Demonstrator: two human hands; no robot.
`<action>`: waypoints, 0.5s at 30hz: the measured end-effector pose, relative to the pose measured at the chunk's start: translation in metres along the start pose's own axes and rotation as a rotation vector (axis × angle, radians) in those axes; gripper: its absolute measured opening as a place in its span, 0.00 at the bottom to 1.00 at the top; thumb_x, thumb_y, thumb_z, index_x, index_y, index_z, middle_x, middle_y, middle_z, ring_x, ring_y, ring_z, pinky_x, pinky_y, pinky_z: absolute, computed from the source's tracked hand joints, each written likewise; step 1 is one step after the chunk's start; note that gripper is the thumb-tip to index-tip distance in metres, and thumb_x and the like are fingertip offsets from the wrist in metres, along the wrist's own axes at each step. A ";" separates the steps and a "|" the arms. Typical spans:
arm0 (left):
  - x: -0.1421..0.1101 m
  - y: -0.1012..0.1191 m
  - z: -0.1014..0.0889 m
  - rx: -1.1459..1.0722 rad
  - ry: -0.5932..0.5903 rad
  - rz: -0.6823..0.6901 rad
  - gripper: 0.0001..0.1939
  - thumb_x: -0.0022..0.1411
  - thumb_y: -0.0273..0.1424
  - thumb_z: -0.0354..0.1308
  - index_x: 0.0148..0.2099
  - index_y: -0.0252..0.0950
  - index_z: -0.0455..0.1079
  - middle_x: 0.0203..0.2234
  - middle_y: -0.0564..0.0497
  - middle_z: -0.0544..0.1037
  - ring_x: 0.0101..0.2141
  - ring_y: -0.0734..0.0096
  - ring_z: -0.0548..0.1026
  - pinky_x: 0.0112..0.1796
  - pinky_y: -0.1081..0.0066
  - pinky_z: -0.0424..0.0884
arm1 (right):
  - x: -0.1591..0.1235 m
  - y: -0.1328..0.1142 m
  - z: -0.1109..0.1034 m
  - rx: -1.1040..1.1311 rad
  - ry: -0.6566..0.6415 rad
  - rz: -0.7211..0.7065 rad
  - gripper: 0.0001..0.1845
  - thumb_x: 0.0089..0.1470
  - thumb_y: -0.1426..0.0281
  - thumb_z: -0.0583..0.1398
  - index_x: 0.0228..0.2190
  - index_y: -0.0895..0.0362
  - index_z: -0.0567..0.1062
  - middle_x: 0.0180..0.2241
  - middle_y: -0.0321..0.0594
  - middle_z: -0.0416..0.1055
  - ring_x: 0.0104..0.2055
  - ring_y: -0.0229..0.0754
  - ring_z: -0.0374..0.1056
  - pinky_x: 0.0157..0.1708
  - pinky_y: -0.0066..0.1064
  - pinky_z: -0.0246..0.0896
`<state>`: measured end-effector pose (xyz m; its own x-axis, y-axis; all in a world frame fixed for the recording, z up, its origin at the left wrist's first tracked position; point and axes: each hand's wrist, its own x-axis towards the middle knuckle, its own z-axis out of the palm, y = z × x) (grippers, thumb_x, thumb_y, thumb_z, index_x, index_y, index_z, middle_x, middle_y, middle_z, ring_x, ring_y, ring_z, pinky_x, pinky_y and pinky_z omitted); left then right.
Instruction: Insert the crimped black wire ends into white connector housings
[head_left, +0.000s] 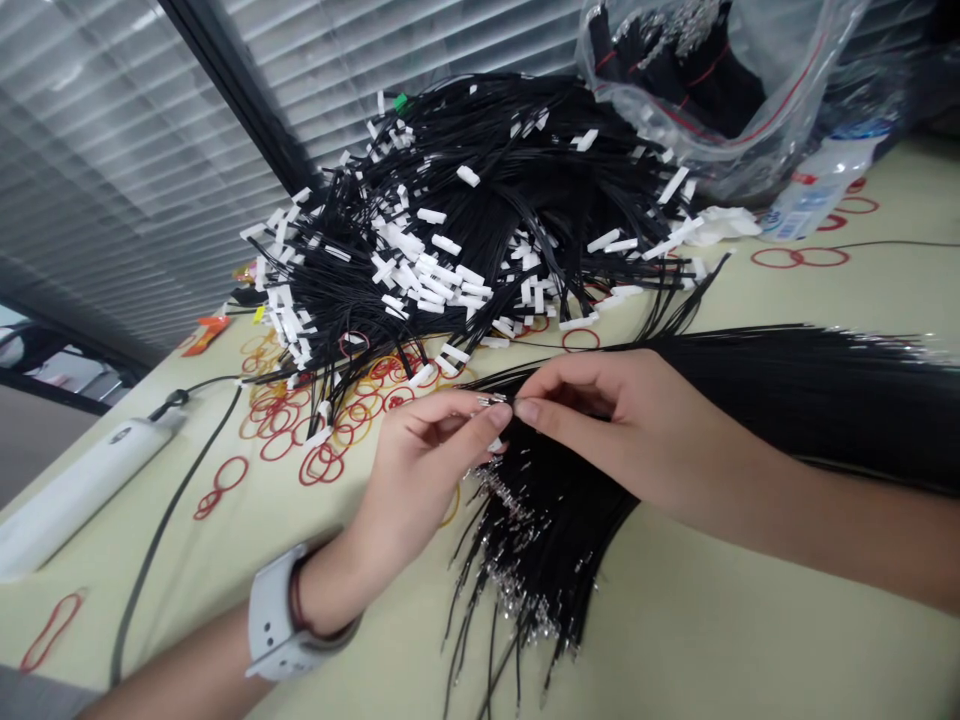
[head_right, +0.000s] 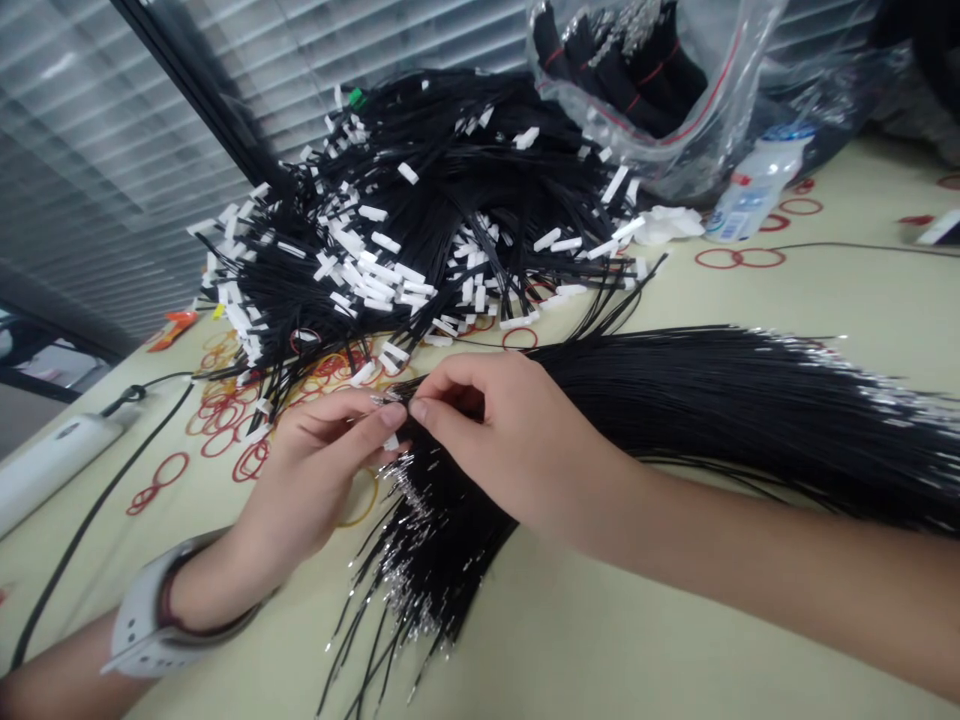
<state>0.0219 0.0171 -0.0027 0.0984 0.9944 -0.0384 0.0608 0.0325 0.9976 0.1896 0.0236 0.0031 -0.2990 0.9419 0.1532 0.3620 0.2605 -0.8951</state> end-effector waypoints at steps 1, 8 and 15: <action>0.000 0.000 0.000 -0.010 -0.004 -0.005 0.04 0.51 0.28 0.64 0.26 0.38 0.74 0.20 0.58 0.73 0.21 0.83 0.70 0.24 0.86 0.70 | 0.000 0.000 -0.001 -0.002 -0.003 0.001 0.08 0.53 0.67 0.57 0.26 0.55 0.74 0.20 0.29 0.67 0.22 0.29 0.57 0.19 0.22 0.49; 0.000 0.000 0.000 -0.014 0.003 -0.003 0.03 0.51 0.29 0.64 0.26 0.38 0.74 0.21 0.58 0.74 0.22 0.82 0.70 0.25 0.83 0.72 | 0.001 -0.001 -0.003 -0.031 -0.015 -0.022 0.08 0.52 0.68 0.57 0.25 0.55 0.75 0.20 0.30 0.67 0.21 0.30 0.57 0.19 0.23 0.50; 0.000 0.000 0.000 -0.021 0.017 -0.007 0.03 0.51 0.30 0.64 0.27 0.38 0.74 0.22 0.57 0.74 0.22 0.80 0.72 0.25 0.82 0.73 | 0.000 0.000 0.000 0.007 0.011 -0.014 0.07 0.52 0.69 0.57 0.25 0.54 0.75 0.20 0.29 0.66 0.21 0.29 0.57 0.19 0.23 0.48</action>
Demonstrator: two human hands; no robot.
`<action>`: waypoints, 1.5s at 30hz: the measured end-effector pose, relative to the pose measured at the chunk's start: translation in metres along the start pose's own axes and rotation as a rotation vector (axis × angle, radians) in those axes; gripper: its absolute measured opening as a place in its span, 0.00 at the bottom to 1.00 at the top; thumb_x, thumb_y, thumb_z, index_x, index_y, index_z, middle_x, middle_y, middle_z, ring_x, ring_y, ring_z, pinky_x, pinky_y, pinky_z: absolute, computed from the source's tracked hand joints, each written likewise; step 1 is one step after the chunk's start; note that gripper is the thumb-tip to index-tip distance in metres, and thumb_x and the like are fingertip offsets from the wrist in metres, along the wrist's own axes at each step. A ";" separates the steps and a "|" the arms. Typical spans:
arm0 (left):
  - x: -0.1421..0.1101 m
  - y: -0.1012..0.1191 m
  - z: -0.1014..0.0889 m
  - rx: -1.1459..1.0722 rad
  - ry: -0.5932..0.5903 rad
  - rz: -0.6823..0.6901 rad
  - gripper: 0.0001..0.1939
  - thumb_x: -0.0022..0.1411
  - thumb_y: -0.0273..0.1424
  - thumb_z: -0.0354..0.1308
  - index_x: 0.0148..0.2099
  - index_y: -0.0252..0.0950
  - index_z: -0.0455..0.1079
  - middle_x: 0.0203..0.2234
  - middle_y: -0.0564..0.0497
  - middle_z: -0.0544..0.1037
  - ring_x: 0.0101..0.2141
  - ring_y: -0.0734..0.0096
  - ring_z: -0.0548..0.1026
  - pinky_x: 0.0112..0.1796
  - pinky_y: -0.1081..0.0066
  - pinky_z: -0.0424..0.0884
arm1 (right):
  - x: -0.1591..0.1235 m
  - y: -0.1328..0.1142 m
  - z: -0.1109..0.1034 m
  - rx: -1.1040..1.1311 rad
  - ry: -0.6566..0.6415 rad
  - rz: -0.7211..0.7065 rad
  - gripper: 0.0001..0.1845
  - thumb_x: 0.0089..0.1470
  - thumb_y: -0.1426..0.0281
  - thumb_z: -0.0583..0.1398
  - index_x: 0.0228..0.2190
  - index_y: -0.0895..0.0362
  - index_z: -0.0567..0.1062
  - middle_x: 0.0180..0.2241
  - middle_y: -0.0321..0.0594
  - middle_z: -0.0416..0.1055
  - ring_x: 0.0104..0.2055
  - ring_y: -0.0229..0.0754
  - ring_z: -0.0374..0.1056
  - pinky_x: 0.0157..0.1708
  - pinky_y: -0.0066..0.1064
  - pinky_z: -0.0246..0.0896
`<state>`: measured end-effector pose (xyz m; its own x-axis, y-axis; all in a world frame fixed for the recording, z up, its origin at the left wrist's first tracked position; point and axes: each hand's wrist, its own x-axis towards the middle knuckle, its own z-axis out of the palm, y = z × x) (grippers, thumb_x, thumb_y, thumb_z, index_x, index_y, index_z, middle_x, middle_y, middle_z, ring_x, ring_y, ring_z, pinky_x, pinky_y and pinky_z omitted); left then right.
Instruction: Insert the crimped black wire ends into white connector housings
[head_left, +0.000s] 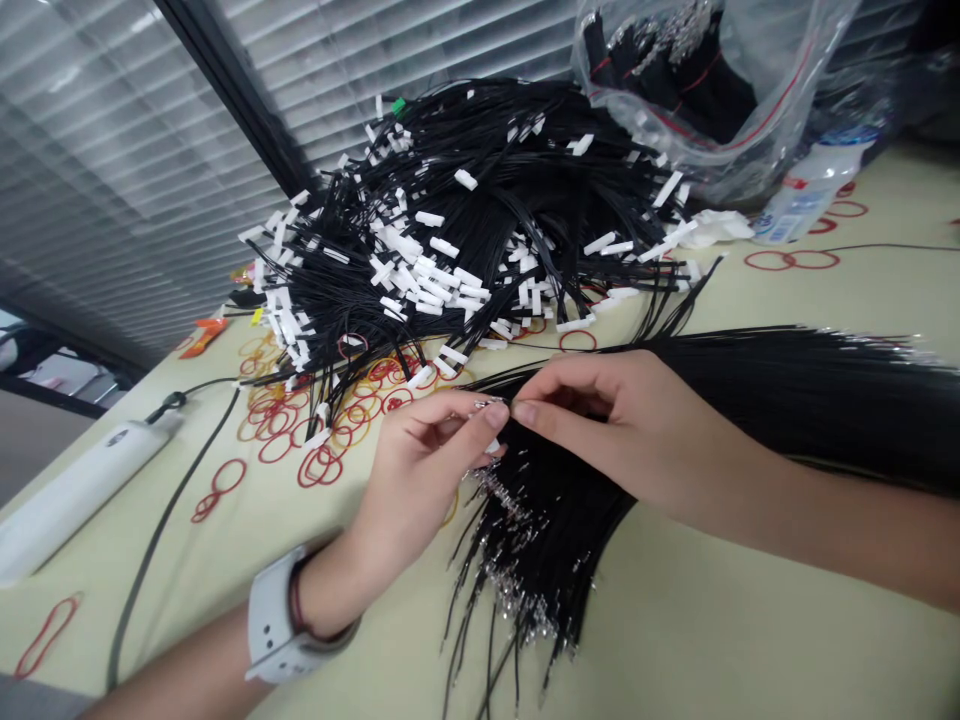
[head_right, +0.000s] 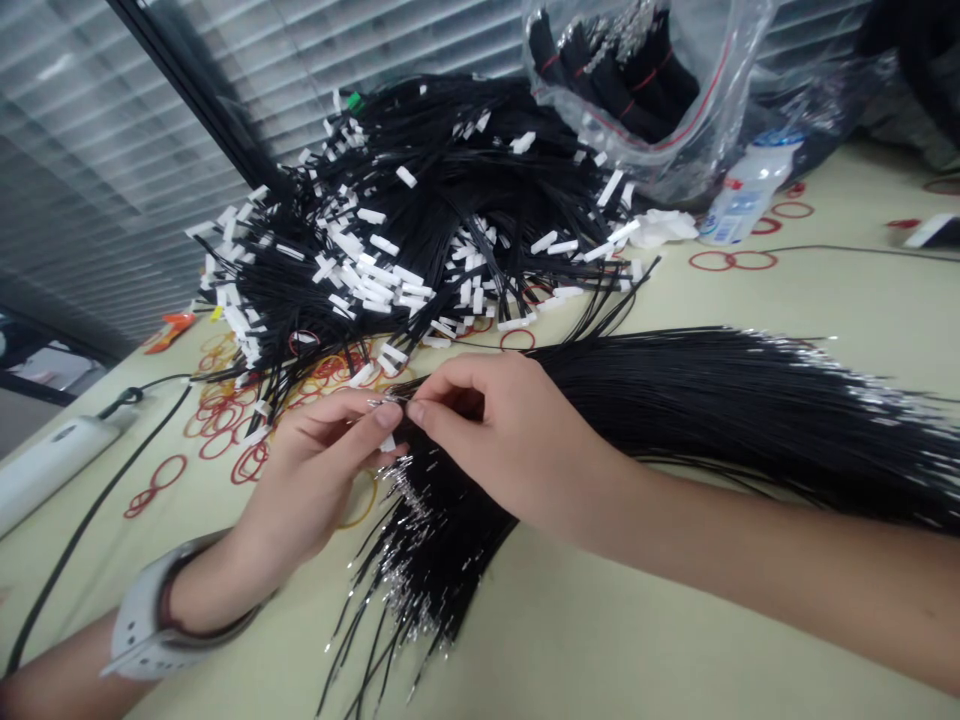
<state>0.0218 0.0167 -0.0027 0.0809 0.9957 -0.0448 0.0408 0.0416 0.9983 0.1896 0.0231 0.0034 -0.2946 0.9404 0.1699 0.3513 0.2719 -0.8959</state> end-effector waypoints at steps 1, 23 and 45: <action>0.000 0.000 0.000 -0.005 -0.001 0.006 0.03 0.51 0.30 0.64 0.27 0.38 0.74 0.22 0.57 0.74 0.22 0.81 0.72 0.25 0.83 0.73 | 0.000 0.000 0.000 0.018 0.000 0.004 0.07 0.52 0.69 0.57 0.25 0.54 0.75 0.20 0.28 0.66 0.21 0.29 0.57 0.19 0.22 0.48; -0.001 0.000 -0.001 -0.037 -0.052 0.048 0.03 0.53 0.28 0.63 0.29 0.42 0.77 0.22 0.58 0.77 0.22 0.85 0.73 0.25 0.88 0.72 | 0.003 -0.006 -0.005 0.026 0.052 -0.046 0.05 0.49 0.69 0.61 0.25 0.55 0.77 0.22 0.29 0.71 0.24 0.30 0.63 0.23 0.23 0.54; -0.001 -0.001 0.000 -0.116 -0.095 -0.005 0.03 0.53 0.28 0.63 0.28 0.41 0.75 0.21 0.58 0.75 0.22 0.84 0.72 0.26 0.85 0.72 | 0.006 -0.003 -0.008 0.146 0.028 -0.091 0.03 0.42 0.68 0.64 0.21 0.47 0.78 0.23 0.29 0.74 0.25 0.33 0.68 0.23 0.22 0.63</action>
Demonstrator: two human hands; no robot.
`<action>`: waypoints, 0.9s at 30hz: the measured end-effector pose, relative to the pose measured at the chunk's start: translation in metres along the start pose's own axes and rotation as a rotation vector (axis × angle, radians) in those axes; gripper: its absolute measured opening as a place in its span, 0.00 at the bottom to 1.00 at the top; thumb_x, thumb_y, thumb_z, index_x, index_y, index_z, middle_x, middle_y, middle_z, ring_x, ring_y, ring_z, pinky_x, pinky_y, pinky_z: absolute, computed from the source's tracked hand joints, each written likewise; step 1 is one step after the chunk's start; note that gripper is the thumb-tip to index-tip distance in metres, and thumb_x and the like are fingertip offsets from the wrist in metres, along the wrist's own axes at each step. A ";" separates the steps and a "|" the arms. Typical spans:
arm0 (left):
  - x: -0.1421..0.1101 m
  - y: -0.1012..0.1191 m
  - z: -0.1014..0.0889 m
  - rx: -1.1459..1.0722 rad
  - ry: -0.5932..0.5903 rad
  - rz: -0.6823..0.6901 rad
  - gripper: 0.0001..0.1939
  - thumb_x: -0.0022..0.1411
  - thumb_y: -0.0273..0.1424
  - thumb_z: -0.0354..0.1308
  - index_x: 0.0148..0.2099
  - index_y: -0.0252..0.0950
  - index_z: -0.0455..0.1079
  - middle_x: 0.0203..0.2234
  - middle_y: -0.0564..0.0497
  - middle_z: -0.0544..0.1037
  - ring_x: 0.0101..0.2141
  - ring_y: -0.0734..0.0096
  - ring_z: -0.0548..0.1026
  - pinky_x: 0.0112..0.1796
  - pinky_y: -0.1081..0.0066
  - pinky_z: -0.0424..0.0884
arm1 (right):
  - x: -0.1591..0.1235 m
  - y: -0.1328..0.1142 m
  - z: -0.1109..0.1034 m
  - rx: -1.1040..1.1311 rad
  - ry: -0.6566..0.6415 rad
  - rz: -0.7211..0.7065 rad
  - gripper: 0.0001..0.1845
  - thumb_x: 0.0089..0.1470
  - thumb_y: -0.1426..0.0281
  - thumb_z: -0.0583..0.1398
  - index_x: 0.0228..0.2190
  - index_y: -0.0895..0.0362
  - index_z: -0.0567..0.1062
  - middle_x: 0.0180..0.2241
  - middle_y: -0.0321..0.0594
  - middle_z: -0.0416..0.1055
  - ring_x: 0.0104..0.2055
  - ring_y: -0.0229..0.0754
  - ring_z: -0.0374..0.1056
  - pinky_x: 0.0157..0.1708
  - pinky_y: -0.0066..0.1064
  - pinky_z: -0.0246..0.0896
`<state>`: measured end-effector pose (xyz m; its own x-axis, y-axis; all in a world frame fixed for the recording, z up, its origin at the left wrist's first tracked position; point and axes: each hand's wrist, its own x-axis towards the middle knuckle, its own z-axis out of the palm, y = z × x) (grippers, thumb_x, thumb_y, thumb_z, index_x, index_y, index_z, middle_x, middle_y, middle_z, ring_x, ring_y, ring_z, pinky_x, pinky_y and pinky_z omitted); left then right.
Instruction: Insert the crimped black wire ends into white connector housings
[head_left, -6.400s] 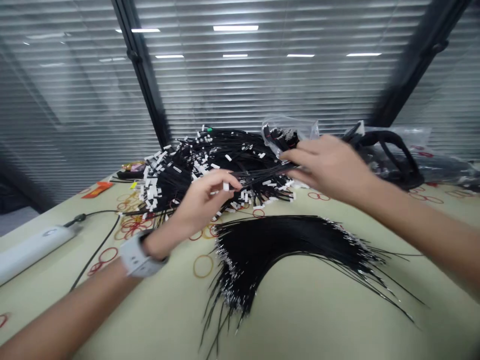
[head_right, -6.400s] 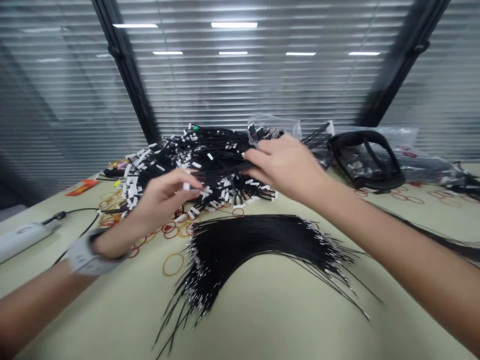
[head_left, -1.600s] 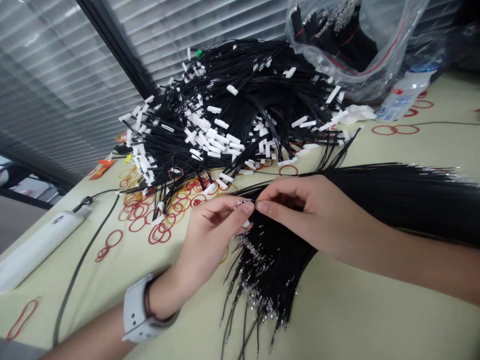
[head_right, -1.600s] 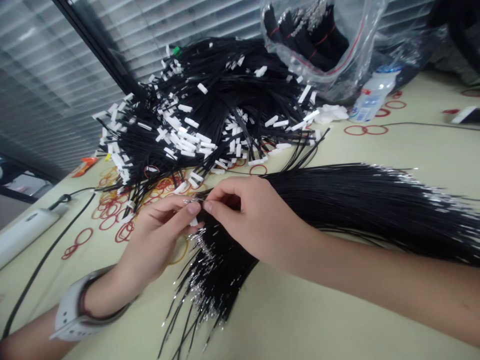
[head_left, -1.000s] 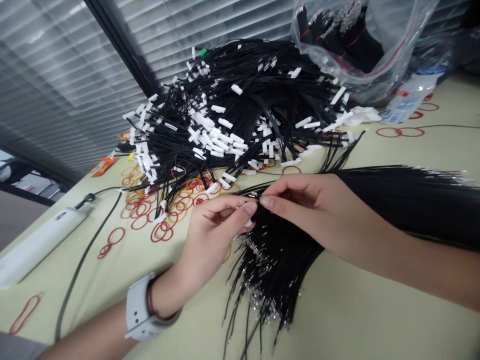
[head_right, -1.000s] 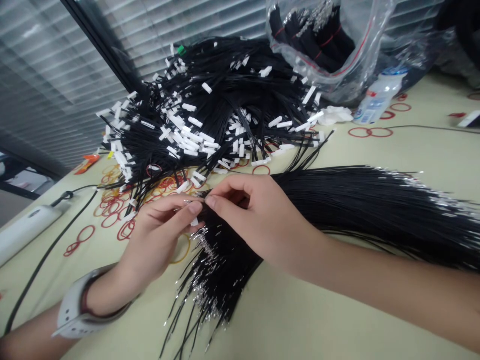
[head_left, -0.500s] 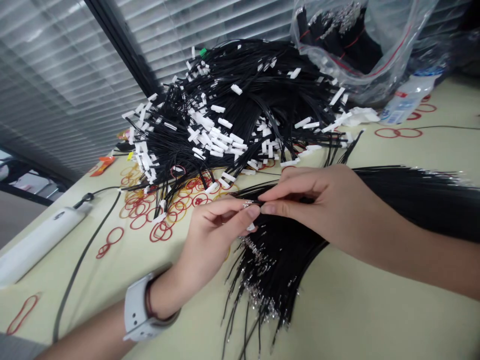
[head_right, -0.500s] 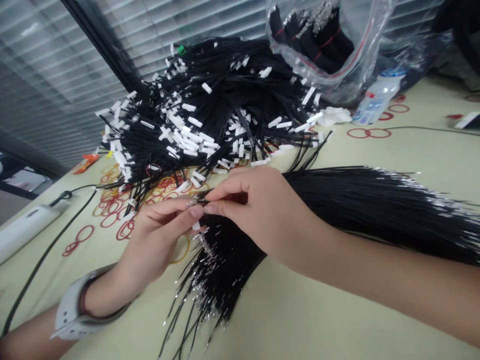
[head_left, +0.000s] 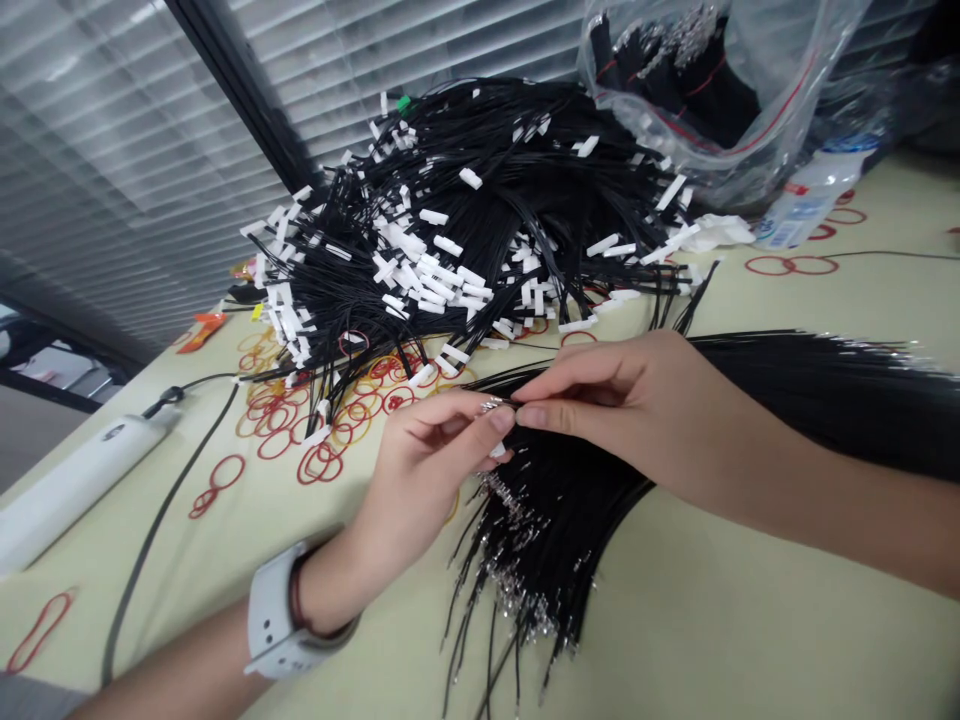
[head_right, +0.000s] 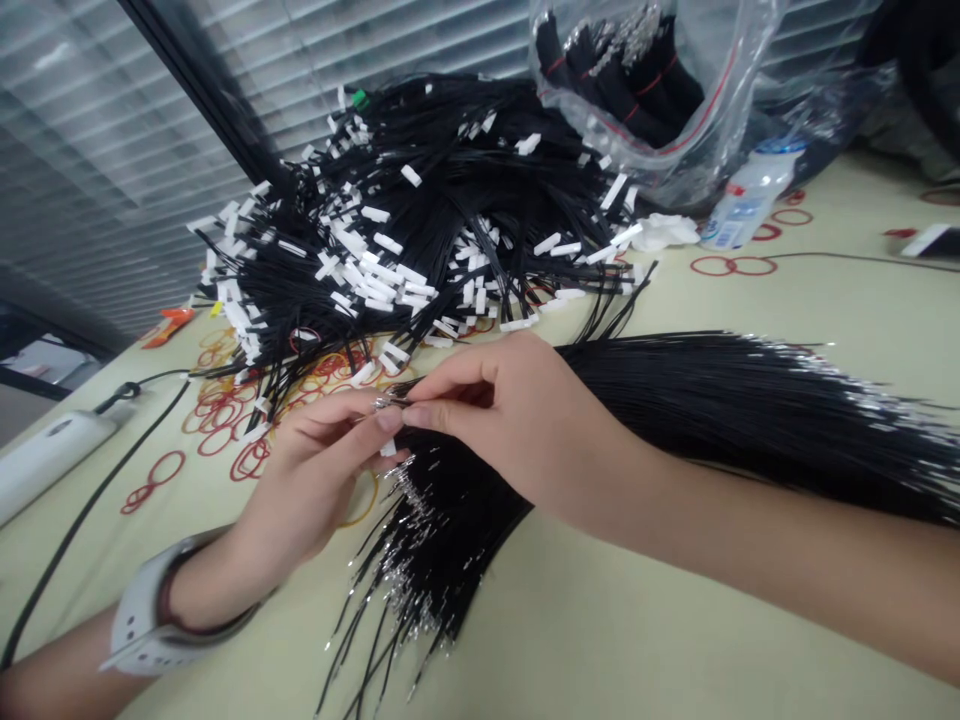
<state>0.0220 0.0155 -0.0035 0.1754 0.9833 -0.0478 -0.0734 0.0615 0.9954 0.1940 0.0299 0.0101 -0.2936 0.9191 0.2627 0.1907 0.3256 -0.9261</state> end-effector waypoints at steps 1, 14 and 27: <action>-0.001 0.000 0.000 0.003 -0.001 0.005 0.03 0.53 0.28 0.63 0.28 0.40 0.75 0.21 0.58 0.75 0.22 0.84 0.72 0.26 0.85 0.72 | 0.000 -0.001 0.000 -0.011 0.002 0.007 0.03 0.41 0.68 0.65 0.21 0.46 0.78 0.23 0.28 0.74 0.25 0.33 0.68 0.23 0.23 0.63; 0.000 0.000 -0.001 0.093 -0.070 0.090 0.03 0.54 0.27 0.62 0.28 0.38 0.74 0.20 0.58 0.75 0.21 0.84 0.72 0.24 0.87 0.70 | 0.001 0.006 -0.002 0.044 -0.104 0.086 0.02 0.39 0.69 0.66 0.22 0.49 0.79 0.23 0.30 0.76 0.25 0.36 0.72 0.24 0.24 0.65; 0.000 0.004 0.001 0.085 0.014 0.023 0.02 0.54 0.28 0.62 0.29 0.38 0.72 0.22 0.57 0.75 0.22 0.81 0.74 0.25 0.83 0.75 | 0.003 -0.002 -0.005 0.035 -0.064 0.139 0.03 0.40 0.70 0.66 0.22 0.56 0.77 0.21 0.31 0.74 0.24 0.31 0.67 0.24 0.22 0.60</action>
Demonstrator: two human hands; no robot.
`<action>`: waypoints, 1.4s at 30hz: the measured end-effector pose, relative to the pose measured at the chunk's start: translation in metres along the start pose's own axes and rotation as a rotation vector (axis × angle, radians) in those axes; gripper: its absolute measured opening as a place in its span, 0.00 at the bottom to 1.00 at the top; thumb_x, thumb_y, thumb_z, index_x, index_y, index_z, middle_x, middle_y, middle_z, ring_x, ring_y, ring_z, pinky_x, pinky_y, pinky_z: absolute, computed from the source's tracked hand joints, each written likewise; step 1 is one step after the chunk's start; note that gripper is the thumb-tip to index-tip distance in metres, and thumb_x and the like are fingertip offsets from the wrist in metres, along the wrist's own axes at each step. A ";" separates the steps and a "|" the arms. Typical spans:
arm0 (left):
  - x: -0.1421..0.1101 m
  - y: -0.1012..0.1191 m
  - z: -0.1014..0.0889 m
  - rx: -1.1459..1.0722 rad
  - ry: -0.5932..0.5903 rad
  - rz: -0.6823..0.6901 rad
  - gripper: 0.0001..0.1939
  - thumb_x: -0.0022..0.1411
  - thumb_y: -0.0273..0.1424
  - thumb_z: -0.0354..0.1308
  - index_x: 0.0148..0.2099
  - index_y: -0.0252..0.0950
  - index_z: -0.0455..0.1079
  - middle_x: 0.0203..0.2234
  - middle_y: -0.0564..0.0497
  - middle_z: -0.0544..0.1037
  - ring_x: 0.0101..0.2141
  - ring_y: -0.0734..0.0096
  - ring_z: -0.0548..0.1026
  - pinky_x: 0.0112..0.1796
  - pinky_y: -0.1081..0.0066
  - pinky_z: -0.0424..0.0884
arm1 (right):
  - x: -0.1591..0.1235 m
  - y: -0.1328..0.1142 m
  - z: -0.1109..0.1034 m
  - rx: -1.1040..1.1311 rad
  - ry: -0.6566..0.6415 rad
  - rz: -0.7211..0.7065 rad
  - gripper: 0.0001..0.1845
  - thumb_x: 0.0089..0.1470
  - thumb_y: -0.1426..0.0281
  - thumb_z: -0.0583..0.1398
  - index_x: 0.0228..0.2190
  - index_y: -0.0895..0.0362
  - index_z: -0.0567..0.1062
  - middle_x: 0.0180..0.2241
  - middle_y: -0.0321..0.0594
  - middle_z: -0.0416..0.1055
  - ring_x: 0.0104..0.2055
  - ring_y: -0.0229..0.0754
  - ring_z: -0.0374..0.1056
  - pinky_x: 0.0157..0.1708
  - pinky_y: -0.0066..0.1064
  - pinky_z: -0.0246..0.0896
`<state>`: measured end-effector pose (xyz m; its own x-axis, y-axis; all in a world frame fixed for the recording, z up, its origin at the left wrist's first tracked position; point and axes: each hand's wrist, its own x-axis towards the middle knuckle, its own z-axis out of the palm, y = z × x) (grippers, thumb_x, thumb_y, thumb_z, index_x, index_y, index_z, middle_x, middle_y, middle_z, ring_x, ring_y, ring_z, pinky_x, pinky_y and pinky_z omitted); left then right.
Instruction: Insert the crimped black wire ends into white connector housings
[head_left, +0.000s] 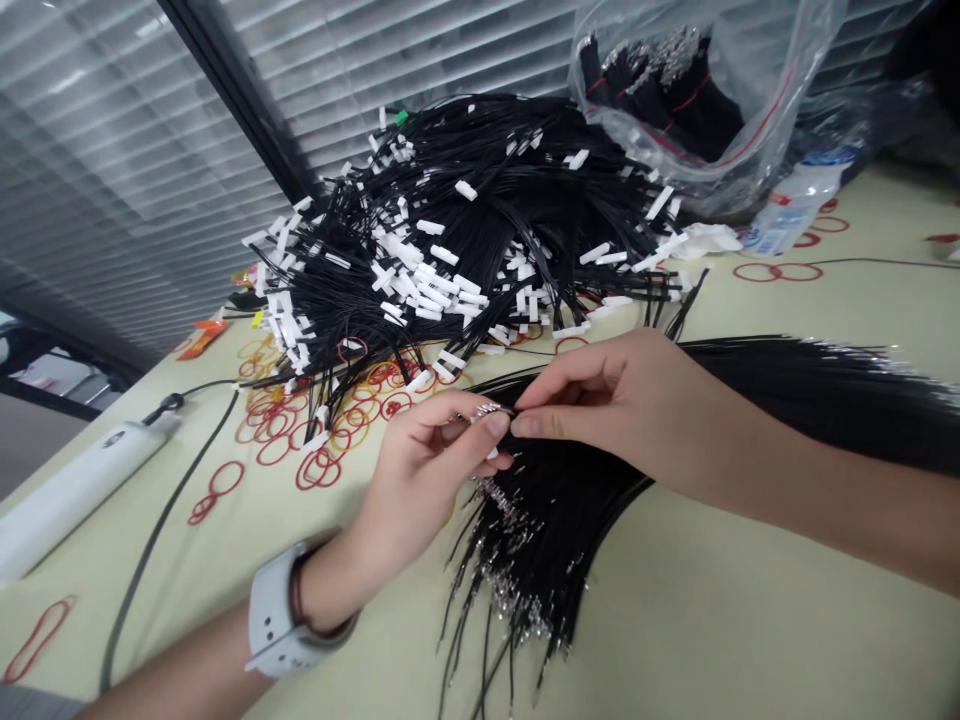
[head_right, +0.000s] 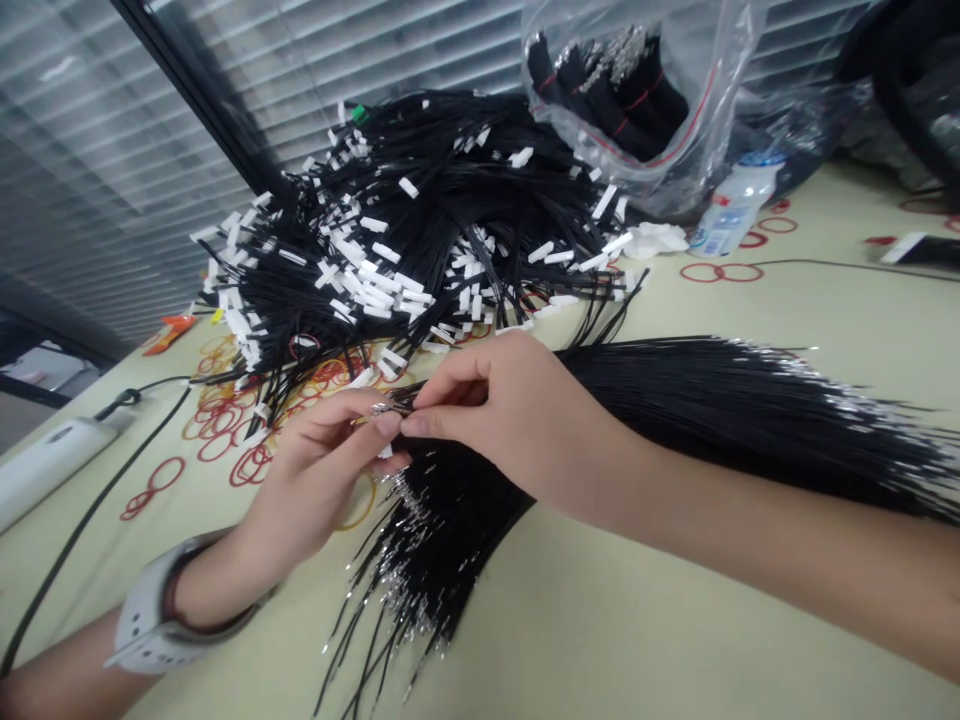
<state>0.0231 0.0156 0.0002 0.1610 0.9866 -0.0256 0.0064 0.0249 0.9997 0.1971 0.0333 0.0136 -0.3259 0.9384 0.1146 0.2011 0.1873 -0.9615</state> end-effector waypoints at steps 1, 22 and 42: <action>0.000 0.000 0.000 -0.001 -0.009 0.001 0.02 0.54 0.29 0.62 0.29 0.38 0.72 0.23 0.57 0.75 0.22 0.81 0.74 0.25 0.83 0.75 | 0.000 0.001 0.001 -0.005 0.006 0.008 0.03 0.39 0.70 0.66 0.22 0.55 0.77 0.21 0.31 0.74 0.24 0.32 0.67 0.23 0.22 0.60; 0.000 -0.001 -0.002 -0.003 -0.036 0.017 0.01 0.53 0.28 0.62 0.29 0.39 0.74 0.23 0.56 0.76 0.22 0.79 0.76 0.25 0.81 0.76 | 0.000 -0.001 0.002 -0.069 -0.018 0.007 0.06 0.41 0.67 0.65 0.19 0.56 0.75 0.19 0.30 0.70 0.22 0.30 0.62 0.21 0.23 0.53; -0.001 -0.001 -0.001 0.006 -0.044 0.037 0.02 0.54 0.29 0.61 0.30 0.38 0.72 0.24 0.56 0.75 0.22 0.81 0.75 0.25 0.84 0.75 | 0.001 0.004 0.000 0.001 -0.018 0.003 0.05 0.39 0.68 0.66 0.21 0.56 0.76 0.20 0.31 0.72 0.24 0.33 0.65 0.22 0.24 0.56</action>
<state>0.0225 0.0149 -0.0005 0.2048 0.9788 0.0111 0.0051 -0.0124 0.9999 0.1974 0.0350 0.0098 -0.3419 0.9336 0.1071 0.2015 0.1841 -0.9620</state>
